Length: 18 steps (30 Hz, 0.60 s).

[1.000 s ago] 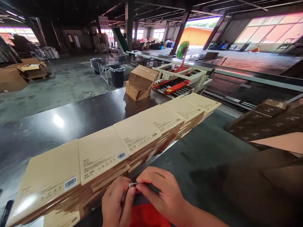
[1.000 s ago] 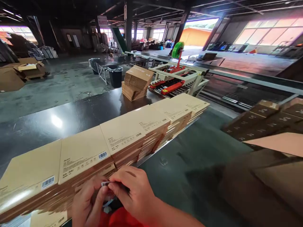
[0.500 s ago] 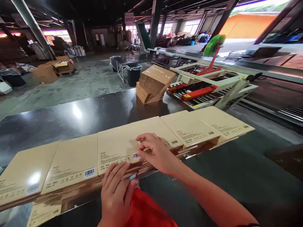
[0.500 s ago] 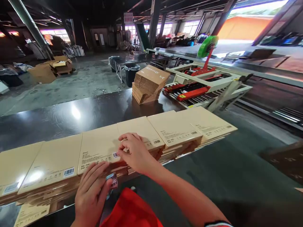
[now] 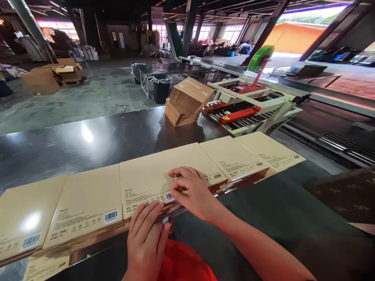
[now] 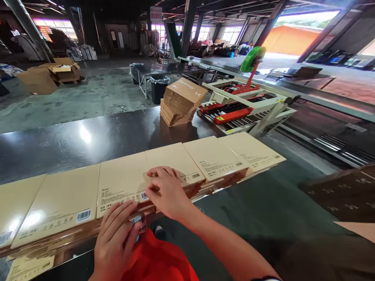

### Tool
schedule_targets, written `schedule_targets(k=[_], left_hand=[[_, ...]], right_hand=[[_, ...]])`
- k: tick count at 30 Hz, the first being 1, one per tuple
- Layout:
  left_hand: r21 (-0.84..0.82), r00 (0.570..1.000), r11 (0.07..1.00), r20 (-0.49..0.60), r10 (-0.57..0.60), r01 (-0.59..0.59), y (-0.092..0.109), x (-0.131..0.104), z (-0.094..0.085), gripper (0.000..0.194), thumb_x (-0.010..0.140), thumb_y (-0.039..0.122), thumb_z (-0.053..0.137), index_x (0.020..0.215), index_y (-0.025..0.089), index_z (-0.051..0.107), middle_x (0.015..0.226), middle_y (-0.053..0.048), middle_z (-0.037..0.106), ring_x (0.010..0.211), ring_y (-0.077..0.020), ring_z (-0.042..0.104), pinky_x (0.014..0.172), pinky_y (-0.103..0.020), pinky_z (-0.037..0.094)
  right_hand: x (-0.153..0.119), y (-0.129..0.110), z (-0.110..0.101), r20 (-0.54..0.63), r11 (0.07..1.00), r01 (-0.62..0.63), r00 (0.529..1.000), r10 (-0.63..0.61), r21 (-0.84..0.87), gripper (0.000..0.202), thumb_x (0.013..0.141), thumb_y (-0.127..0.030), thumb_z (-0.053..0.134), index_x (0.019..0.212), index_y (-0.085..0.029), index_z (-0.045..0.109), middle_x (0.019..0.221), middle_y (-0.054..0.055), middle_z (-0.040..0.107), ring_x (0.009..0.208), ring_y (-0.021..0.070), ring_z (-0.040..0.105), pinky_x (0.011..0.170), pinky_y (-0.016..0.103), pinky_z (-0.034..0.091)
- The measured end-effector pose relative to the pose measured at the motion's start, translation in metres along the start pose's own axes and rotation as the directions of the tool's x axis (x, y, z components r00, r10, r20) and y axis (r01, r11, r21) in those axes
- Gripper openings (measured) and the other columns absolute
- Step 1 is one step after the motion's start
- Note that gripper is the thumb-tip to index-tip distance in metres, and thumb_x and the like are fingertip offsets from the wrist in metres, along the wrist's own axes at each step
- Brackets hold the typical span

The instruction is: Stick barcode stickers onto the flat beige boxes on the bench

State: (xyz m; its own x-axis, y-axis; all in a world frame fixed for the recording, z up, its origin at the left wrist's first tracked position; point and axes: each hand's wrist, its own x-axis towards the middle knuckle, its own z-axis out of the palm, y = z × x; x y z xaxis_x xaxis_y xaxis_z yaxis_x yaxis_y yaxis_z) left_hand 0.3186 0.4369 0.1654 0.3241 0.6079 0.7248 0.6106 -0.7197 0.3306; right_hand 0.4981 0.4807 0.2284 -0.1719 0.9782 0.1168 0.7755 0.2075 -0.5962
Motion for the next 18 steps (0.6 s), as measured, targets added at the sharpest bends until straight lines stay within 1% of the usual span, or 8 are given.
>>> schedule_targets(k=[2, 8, 14, 18], left_hand=[[-0.008, 1.000, 1.000, 0.000, 0.014, -0.014, -0.001, -0.001, 0.000, 0.012, 0.083, 0.008, 0.058, 0.078, 0.019, 0.062, 0.107, -0.007, 0.072, 0.104, -0.0208, 0.065, 0.100, -0.040, 0.044], [-0.074, 0.998, 0.996, -0.029, -0.049, 0.047, 0.001, -0.003, 0.002, 0.012, 0.084, 0.006, 0.058, 0.080, 0.016, 0.063, 0.106, -0.009, 0.072, 0.107, -0.0206, 0.064, 0.102, -0.041, 0.042], [-0.079, 0.999, 0.997, -0.048, -0.023, 0.019, 0.001, -0.003, 0.004, 0.013, 0.082, 0.003, 0.060, 0.077, 0.016, 0.062, 0.106, -0.009, 0.072, 0.106, -0.0210, 0.064, 0.102, -0.041, 0.041], [-0.069, 0.999, 0.998, -0.050, -0.017, 0.014, 0.001, -0.003, 0.005, 0.013, 0.081, 0.003, 0.060, 0.078, 0.016, 0.061, 0.105, -0.009, 0.072, 0.104, -0.0210, 0.065, 0.102, -0.041, 0.041]], right_hand=[[-0.001, 0.000, 0.002, -0.018, 1.000, 0.005, 1.000, -0.005, -0.014, 0.017, 0.079, -0.016, 0.062, 0.063, -0.020, 0.058, 0.112, 0.004, 0.063, 0.110, 0.0241, 0.052, 0.090, 0.045, 0.036], [-0.004, 0.000, 0.006, -0.082, 0.999, 0.041, 0.996, -0.044, -0.031, 0.017, 0.079, -0.014, 0.059, 0.063, -0.020, 0.057, 0.110, 0.005, 0.063, 0.110, 0.0245, 0.052, 0.089, 0.043, 0.036], [-0.002, 0.001, -0.004, -0.027, 0.993, -0.015, 0.999, 0.018, 0.118, 0.014, 0.082, -0.020, 0.059, 0.068, -0.021, 0.059, 0.112, 0.003, 0.063, 0.107, 0.0225, 0.055, 0.092, 0.043, 0.037], [-0.003, 0.002, -0.001, -0.033, 0.997, 0.006, 0.999, -0.004, 0.080, 0.016, 0.080, -0.017, 0.063, 0.065, -0.021, 0.059, 0.111, 0.003, 0.063, 0.108, 0.0236, 0.054, 0.092, 0.044, 0.035]])
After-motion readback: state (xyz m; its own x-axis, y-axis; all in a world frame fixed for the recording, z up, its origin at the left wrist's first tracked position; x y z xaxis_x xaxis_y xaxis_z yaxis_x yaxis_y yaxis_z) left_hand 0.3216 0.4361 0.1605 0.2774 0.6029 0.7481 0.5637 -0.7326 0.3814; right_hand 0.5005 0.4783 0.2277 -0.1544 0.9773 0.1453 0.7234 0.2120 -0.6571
